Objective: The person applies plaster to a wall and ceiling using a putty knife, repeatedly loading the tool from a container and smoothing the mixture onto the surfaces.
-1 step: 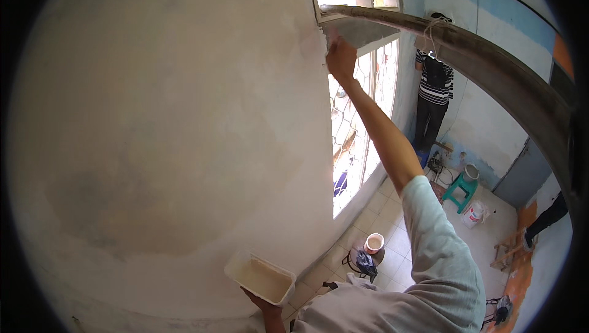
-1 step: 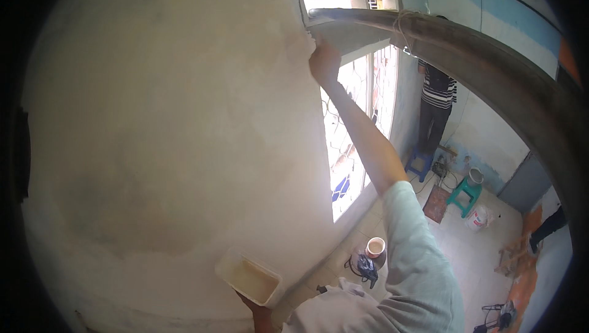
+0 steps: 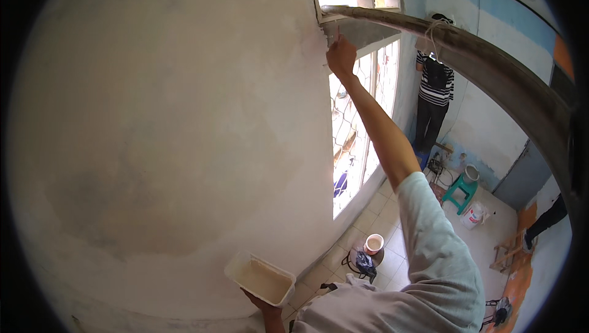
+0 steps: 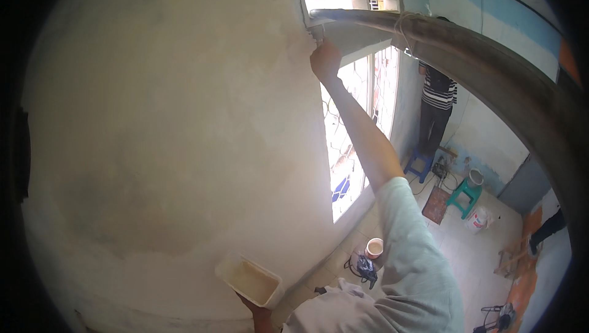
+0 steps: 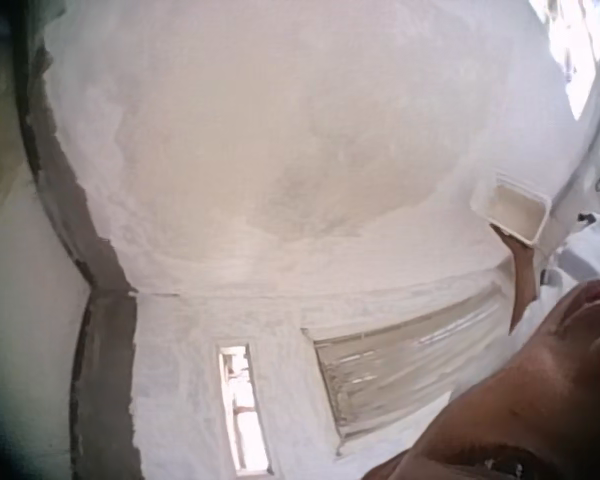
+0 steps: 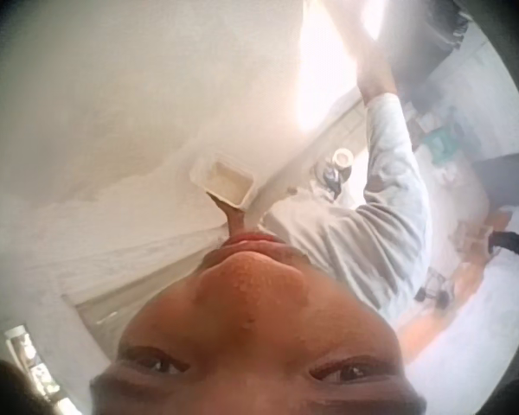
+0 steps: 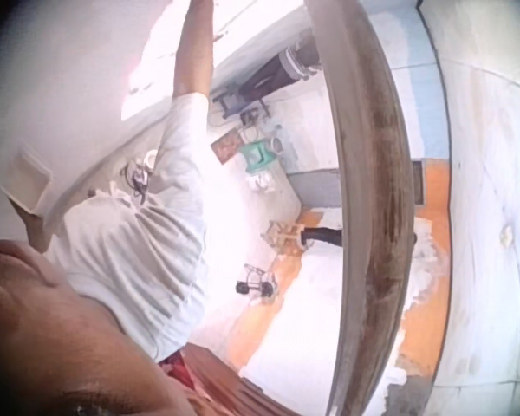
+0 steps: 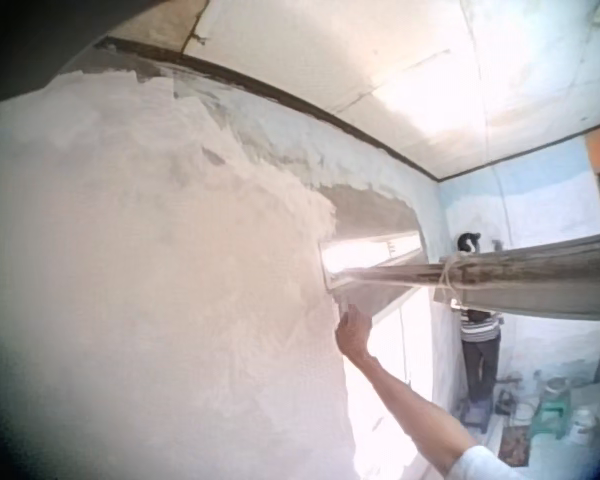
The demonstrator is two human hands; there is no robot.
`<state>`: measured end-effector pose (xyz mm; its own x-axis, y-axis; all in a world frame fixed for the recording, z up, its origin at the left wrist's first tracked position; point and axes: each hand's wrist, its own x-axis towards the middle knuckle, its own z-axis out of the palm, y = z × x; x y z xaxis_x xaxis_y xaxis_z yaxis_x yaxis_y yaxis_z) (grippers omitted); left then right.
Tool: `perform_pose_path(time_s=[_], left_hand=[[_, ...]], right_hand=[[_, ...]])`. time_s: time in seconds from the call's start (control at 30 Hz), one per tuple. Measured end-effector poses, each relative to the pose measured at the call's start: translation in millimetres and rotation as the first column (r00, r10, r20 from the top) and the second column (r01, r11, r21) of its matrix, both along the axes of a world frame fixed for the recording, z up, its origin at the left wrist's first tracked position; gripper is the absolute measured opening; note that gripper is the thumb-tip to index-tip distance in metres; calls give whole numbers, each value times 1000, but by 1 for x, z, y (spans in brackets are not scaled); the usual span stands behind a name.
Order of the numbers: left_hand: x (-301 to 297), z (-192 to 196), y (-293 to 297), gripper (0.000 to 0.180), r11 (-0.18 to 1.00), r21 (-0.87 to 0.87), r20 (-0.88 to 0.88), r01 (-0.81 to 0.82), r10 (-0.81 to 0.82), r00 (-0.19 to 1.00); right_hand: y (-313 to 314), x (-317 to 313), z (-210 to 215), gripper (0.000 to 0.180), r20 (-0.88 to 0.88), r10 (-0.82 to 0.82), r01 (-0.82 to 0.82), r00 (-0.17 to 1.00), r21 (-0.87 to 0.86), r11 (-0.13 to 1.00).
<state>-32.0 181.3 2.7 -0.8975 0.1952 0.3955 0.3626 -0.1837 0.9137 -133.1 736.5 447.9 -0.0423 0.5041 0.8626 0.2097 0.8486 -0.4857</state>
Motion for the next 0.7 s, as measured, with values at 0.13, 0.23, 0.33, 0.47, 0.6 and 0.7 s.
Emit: perform_pose_path(time_s=[0.13,0.23,0.33,0.47,0.6,0.7], left_hand=[[25,33,18,84,924,375,425,71,-239,873],[22,11,6,101,1000,-2,-5,7,-7,1000],[10,-29,-1,90,975,-194,-255,-109,58,965],[5,-33,9,76,999,-25,28,48,-47,998],[17,-23,11,78,978,195,125,75,-100,987],[31,-2,34,77,987,139,126,87,-104,986]], right_hand=[[-30,-61,-24,58,56,-120,96,991,313,945],[-155,-64,-52,53,309,121,-201,943,242,949],[-172,-16,-77,53,421,368,-522,829,346,780],[-99,15,-52,47,259,287,-345,922,217,913],[-13,-1,4,44,143,30,-35,989,30,999],[-33,-45,6,54,106,-135,93,985,329,940]])
